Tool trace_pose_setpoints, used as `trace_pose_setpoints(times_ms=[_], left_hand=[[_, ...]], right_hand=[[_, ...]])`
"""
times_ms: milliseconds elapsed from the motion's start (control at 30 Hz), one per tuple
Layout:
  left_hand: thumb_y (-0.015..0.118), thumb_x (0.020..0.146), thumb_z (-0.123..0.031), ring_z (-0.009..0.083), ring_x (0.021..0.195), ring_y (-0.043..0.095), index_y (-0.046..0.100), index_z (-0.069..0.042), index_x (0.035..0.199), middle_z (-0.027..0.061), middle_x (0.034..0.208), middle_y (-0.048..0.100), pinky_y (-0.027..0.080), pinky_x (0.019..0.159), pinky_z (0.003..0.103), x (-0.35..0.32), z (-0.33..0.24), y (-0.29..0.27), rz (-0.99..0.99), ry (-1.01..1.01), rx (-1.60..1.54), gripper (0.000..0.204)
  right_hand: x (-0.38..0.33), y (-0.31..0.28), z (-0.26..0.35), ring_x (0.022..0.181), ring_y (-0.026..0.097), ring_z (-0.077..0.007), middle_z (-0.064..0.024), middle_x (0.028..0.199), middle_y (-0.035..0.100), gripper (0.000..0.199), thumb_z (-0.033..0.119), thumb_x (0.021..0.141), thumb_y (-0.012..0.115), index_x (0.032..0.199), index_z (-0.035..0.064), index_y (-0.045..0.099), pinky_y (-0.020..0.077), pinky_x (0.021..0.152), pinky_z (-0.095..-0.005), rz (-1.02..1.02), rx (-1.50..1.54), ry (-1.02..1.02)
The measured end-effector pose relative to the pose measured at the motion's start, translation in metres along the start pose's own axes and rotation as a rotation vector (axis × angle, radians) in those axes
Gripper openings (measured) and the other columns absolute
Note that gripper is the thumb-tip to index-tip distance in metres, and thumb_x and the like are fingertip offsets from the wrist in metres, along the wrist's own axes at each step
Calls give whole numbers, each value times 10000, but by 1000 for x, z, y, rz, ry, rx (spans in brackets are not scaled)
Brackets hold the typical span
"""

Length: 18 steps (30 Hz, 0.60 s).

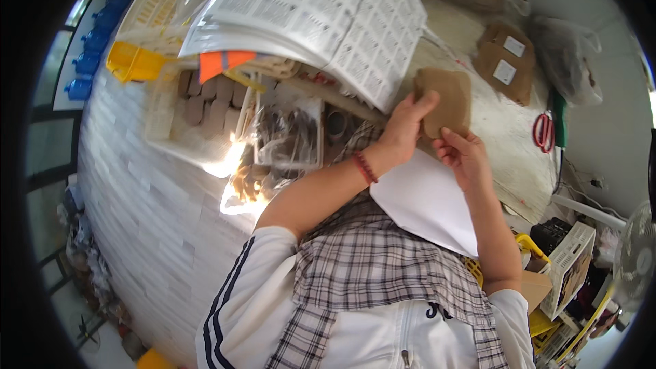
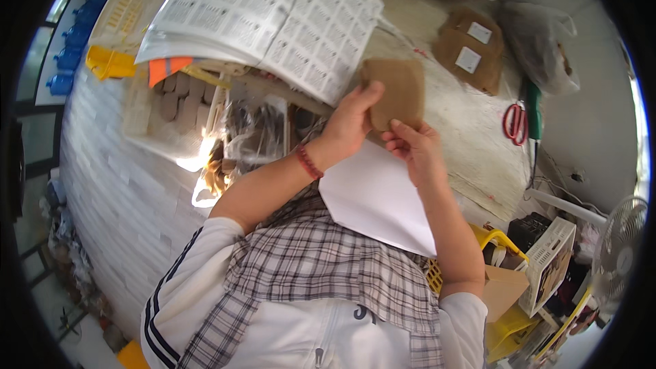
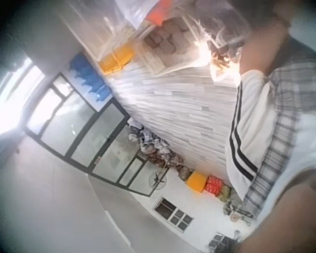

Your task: The person repeatedly peels small labels from a sheet and affixes them to brown paper packages on a table. They handle the packages one at a time, placing labeled items into a pile and occasionally retrieving more packages from a nearby basket.

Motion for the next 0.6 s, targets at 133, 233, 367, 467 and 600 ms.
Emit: trace_pose_setpoints(times_ms=[133,233,367,467,600], left_hand=[[611,955,-97,129,1148,567,521,14,1346,54,1261,614,469,998,297,5,-2,-11,135,184,206,416],[587,956,-59,134,1165,561,495,27,1381,63,1291,603,458,1017,290,2,1,2,280,147,231,443],[618,938,-46,145,1150,577,517,8,1352,83,1231,612,483,986,305,-7,6,-8,230,158,475,429],[625,942,-40,158,1034,643,595,-2,1223,97,1055,634,541,871,298,-60,-36,-19,103,462,830,284],[564,996,-60,156,837,696,659,4,1104,84,980,693,562,758,271,-154,-76,-161,-433,546,789,157]], right_hand=[[5,-38,11,874,609,-114,-70,1098,654,404,374,938,675,1144,35,602,464,724,-282,-240,-371,-323],[-1,-45,19,1111,576,-126,-58,1244,621,486,414,991,593,1273,18,562,456,874,-318,-139,-20,-415],[16,-45,-5,1178,586,-183,-92,1307,603,470,207,948,688,1337,-2,526,472,985,-321,26,-6,-268],[30,-92,-13,1205,585,-203,-109,1354,582,485,135,920,713,1349,10,524,488,992,-336,-107,191,-226],[35,-118,7,1187,577,-206,-102,1322,582,531,145,912,728,1364,-3,491,471,1008,-339,-242,-27,-307]])
Point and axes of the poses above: each hand's wrist, its own x-axis towards the middle knuckle, its own y-axis out of the palm, z = x × y, the point moved 8 cm from there along x, towards the middle knuckle
